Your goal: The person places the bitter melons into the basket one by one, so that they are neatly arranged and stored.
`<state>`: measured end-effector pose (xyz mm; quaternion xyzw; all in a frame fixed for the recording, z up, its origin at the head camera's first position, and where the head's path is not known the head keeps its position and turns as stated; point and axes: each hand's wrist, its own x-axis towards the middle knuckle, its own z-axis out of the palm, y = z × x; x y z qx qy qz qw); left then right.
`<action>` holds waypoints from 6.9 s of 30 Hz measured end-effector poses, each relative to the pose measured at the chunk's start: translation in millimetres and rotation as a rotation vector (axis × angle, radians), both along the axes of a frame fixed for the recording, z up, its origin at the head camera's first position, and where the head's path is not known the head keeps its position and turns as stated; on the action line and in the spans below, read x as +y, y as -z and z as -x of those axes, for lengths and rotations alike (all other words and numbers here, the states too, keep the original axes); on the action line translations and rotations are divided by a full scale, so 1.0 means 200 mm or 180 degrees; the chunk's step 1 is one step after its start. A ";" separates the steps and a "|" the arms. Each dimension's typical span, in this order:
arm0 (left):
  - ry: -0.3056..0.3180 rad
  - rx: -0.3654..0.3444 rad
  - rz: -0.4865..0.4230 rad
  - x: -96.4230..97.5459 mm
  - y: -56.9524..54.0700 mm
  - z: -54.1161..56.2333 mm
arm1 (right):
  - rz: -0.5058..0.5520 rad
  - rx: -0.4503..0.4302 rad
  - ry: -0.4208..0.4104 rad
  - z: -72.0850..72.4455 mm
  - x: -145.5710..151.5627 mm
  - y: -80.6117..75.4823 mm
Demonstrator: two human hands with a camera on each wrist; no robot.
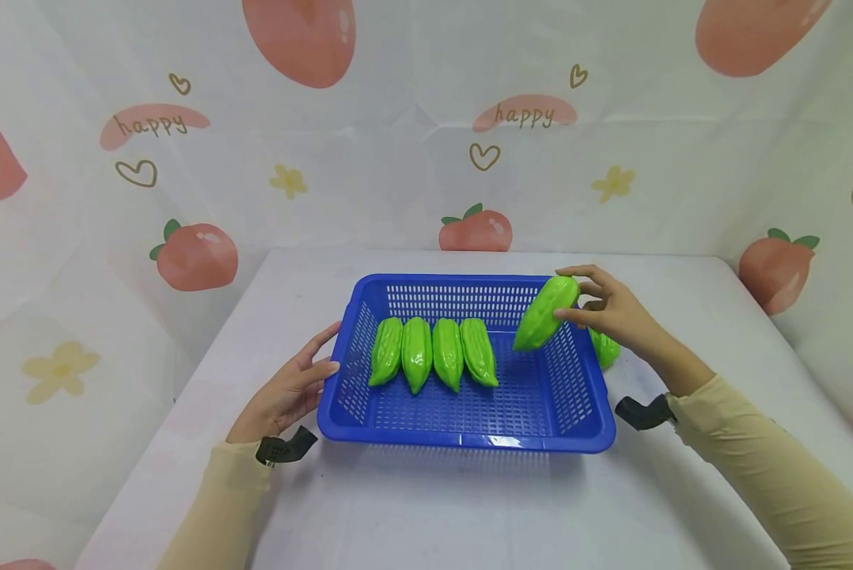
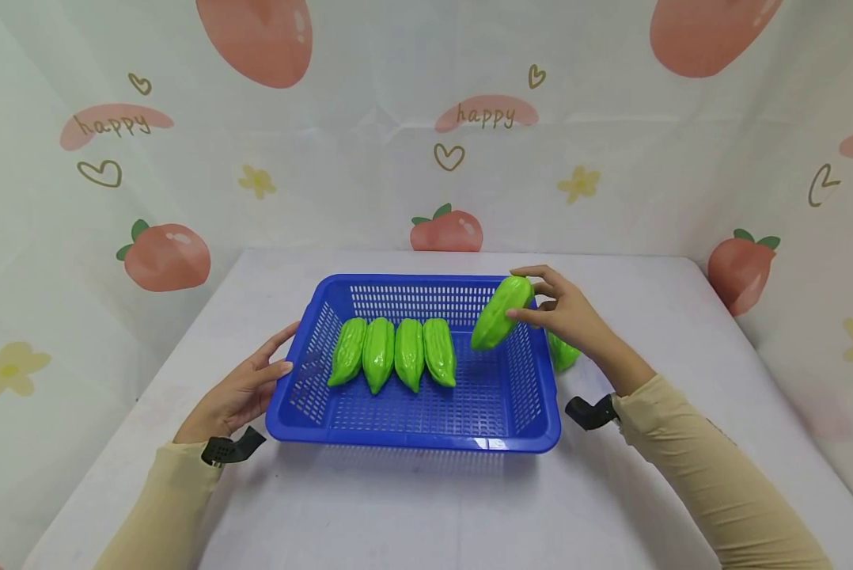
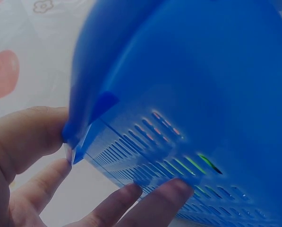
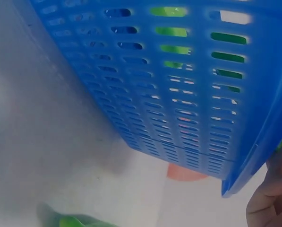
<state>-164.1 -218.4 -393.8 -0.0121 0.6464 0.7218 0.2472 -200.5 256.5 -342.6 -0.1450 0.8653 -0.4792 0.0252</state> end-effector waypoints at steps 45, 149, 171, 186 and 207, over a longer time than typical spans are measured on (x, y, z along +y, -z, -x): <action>-0.0019 0.0045 0.0076 0.01 0.00 0.00 | -0.2013 -0.0357 -0.0302 0.03 -0.16 -0.08; -0.0010 0.0081 0.0175 0.00 0.00 0.00 | -0.0708 0.0152 -0.0059 0.03 0.13 -0.16; -0.0025 0.0131 0.0193 0.01 0.01 0.00 | -0.0160 0.0238 0.0791 0.09 0.35 0.08; -0.0001 0.0117 0.0137 0.01 0.01 0.00 | -0.0380 -0.0224 0.0765 0.14 0.39 0.26; -0.0040 0.0141 0.0197 0.01 0.02 0.00 | -0.0897 -0.0978 0.0332 0.19 0.41 0.32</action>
